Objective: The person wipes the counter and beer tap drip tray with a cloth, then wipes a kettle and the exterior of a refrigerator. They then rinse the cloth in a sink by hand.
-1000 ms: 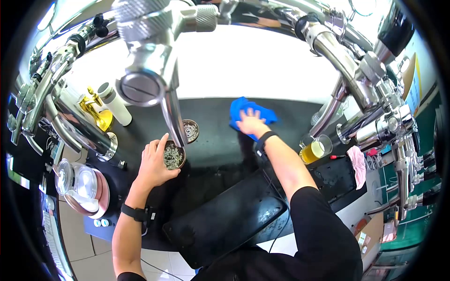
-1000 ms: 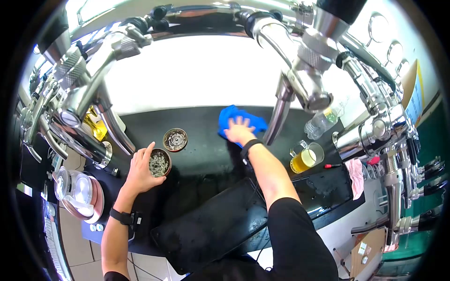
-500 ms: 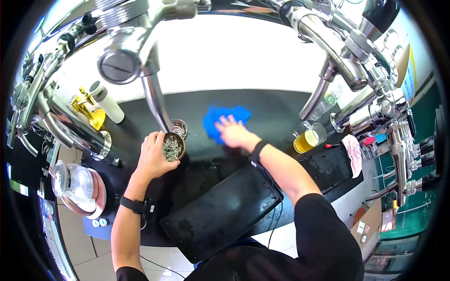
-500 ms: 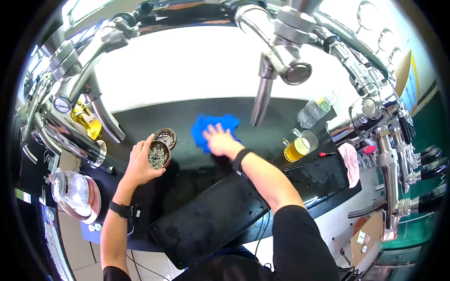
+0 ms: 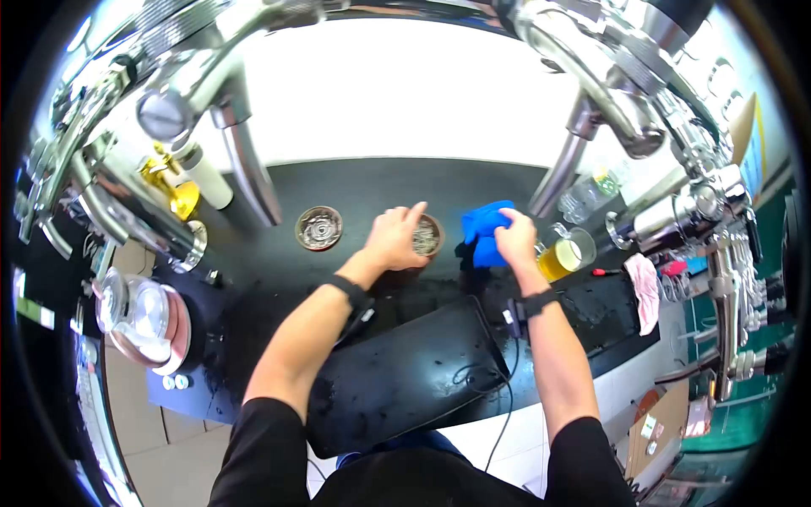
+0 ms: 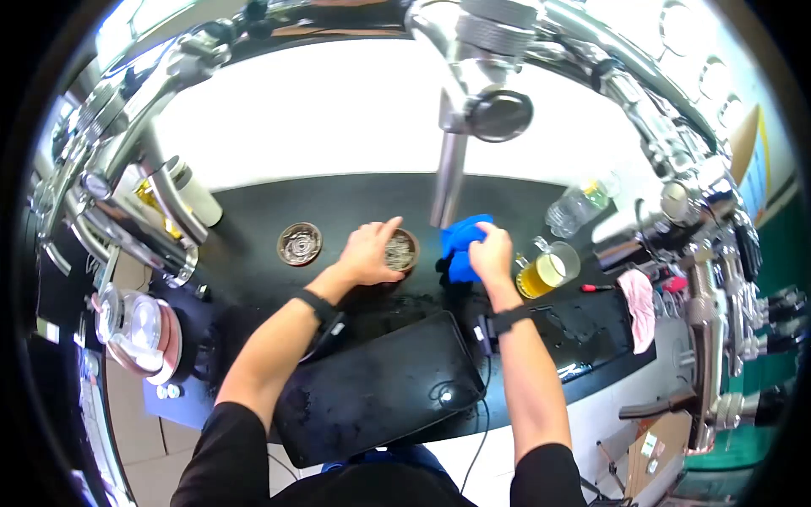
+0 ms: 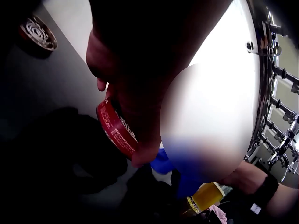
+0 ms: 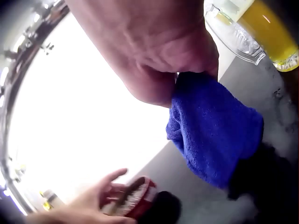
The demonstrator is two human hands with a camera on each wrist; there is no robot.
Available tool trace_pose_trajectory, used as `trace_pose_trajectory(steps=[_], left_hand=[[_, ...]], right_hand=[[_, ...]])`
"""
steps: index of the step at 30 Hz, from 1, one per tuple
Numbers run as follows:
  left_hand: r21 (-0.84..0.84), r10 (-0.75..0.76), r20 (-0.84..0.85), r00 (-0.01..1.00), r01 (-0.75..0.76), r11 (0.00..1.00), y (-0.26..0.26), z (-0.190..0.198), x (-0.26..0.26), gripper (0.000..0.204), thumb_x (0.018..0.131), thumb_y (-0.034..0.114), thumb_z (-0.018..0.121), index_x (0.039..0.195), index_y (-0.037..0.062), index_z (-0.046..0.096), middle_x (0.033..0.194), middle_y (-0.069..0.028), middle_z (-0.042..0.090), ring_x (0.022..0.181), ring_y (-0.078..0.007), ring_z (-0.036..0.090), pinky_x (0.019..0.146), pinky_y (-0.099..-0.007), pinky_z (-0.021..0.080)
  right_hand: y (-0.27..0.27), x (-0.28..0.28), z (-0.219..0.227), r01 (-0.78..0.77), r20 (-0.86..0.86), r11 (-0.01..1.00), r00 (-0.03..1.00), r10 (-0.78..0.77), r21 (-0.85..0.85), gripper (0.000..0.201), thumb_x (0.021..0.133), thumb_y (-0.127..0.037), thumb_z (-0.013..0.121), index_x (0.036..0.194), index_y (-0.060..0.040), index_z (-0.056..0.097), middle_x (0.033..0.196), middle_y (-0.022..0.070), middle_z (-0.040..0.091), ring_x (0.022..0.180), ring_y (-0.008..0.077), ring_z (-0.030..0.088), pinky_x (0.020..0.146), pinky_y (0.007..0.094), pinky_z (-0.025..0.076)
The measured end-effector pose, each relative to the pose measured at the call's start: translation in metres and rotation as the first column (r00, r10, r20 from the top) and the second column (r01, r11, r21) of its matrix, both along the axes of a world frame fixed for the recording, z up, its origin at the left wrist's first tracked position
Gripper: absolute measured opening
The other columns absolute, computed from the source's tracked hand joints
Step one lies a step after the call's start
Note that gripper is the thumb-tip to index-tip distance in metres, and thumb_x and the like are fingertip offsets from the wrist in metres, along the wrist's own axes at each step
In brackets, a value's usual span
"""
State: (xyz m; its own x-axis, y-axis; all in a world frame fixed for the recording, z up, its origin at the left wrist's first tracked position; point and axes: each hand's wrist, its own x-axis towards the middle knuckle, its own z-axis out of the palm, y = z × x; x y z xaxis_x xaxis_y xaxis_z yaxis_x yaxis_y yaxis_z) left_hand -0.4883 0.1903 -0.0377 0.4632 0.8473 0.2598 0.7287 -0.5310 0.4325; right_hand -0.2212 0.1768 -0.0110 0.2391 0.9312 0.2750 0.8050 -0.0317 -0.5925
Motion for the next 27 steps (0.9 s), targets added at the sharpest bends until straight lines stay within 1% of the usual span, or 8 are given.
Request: trace_pose_trajectory(steps=[5, 8, 11, 15, 17, 20, 23, 27], left_hand=[[-0.092, -0.014, -0.015, 1.000, 0.012, 0.996, 0.008, -0.010, 0.028, 0.112, 0.058, 0.043, 0.087, 0.149, 0.0085, 0.032, 0.126, -0.0202, 0.053, 0.120, -0.0378, 0.049, 0.105, -0.0482, 0.036], [-0.071, 0.001, 0.005, 1.000, -0.001, 0.998, 0.008, -0.015, 0.027, 0.121, 0.056, 0.050, 0.088, 0.152, 0.0099, 0.026, 0.135, -0.0228, 0.049, 0.126, -0.0394, 0.046, 0.109, -0.0491, 0.034], [0.035, 0.073, -0.085, 0.994, -0.070, 0.997, 0.002, 0.011, -0.014, 0.121, 0.055, 0.052, 0.089, 0.152, 0.0114, 0.029, 0.147, -0.0278, 0.037, 0.137, -0.0438, 0.036, 0.113, -0.0516, 0.030], [-0.042, 0.462, -0.246, 0.852, -0.486, 0.873, 0.004, 0.007, -0.117, 0.118, 0.059, 0.047, 0.088, 0.153, 0.0112, 0.026, 0.151, -0.0271, 0.033, 0.141, -0.0414, 0.030, 0.114, -0.0514, 0.029], [-0.161, 0.465, -0.300, 0.833, -0.525, 0.836, 0.000, 0.008, -0.140, 0.122, 0.058, 0.046, 0.088, 0.154, 0.0114, 0.022, 0.148, -0.0259, 0.036, 0.139, -0.0406, 0.032, 0.112, -0.0511, 0.030], [-0.215, 0.434, -0.245, 0.867, -0.485, 0.847, 0.002, -0.004, -0.152, 0.120, 0.057, 0.046, 0.088, 0.153, 0.0097, 0.025, 0.141, -0.0235, 0.042, 0.133, -0.0396, 0.039, 0.109, -0.0512, 0.034], [-0.176, 0.407, -0.183, 0.895, -0.437, 0.882, 0.008, -0.008, -0.157, 0.117, 0.058, 0.046, 0.086, 0.152, 0.0074, 0.027, 0.135, -0.0213, 0.047, 0.127, -0.0383, 0.044, 0.106, -0.0508, 0.038], [-0.158, 0.425, -0.198, 0.883, -0.457, 0.875, -0.009, 0.002, -0.176, 0.113, 0.060, 0.043, 0.083, 0.151, 0.0064, 0.027, 0.132, -0.0212, 0.049, 0.124, -0.0373, 0.046, 0.105, -0.0488, 0.040]], right_hand=[[-0.003, -0.001, 0.027, -0.015, -0.268, 0.992, 0.962, 0.048, 0.122, 0.050, 0.075, -0.012, 0.075, 0.122, 0.0033, 0.065, 0.110, 0.0250, 0.069, 0.104, 0.0321, 0.068, 0.094, 0.0377, 0.051], [-0.003, -0.007, 0.044, -0.087, -0.437, 0.988, 0.890, 0.134, 0.126, 0.055, 0.085, -0.009, 0.072, 0.136, 0.0021, 0.053, 0.119, 0.0148, 0.064, 0.103, 0.0193, 0.064, 0.092, 0.0311, 0.051], [-0.016, -0.038, 0.080, -0.183, -0.568, 0.971, 0.788, 0.239, 0.154, 0.055, 0.089, -0.011, 0.070, 0.138, 0.0046, 0.050, 0.127, 0.0145, 0.060, 0.112, 0.0192, 0.059, 0.098, 0.0310, 0.047], [-0.028, -0.099, 0.079, -0.313, -0.558, 0.899, 0.705, 0.437, 0.307, 0.047, 0.086, -0.007, 0.065, 0.130, 0.0053, 0.055, 0.118, 0.0172, 0.060, 0.108, 0.0252, 0.061, 0.096, 0.0359, 0.047], [-0.022, -0.128, 0.049, -0.426, -0.279, 0.861, 0.822, 0.497, 0.280, 0.048, 0.089, -0.005, 0.062, 0.134, 0.0063, 0.051, 0.133, 0.0265, 0.048, 0.122, 0.0348, 0.054, 0.103, 0.0376, 0.043], [-0.023, -0.173, 0.019, -0.479, -0.231, 0.861, 0.830, 0.507, 0.169, 0.049, 0.089, -0.003, 0.059, 0.135, 0.0090, 0.048, 0.138, 0.0332, 0.041, 0.124, 0.0460, 0.049, 0.107, 0.0435, 0.040], [-0.017, -0.189, -0.008, -0.433, -0.210, 0.901, 0.879, 0.428, 0.022, 0.056, 0.088, -0.004, 0.059, 0.139, 0.0077, 0.042, 0.141, 0.0342, 0.038, 0.125, 0.0483, 0.047, 0.108, 0.0458, 0.040], [-0.018, -0.206, -0.036, -0.397, 0.171, 0.873, 0.875, 0.453, -0.282, 0.064, 0.085, -0.005, 0.058, 0.145, 0.0005, 0.037, 0.149, 0.0327, 0.031, 0.134, 0.0486, 0.038, 0.112, 0.0473, 0.037]])
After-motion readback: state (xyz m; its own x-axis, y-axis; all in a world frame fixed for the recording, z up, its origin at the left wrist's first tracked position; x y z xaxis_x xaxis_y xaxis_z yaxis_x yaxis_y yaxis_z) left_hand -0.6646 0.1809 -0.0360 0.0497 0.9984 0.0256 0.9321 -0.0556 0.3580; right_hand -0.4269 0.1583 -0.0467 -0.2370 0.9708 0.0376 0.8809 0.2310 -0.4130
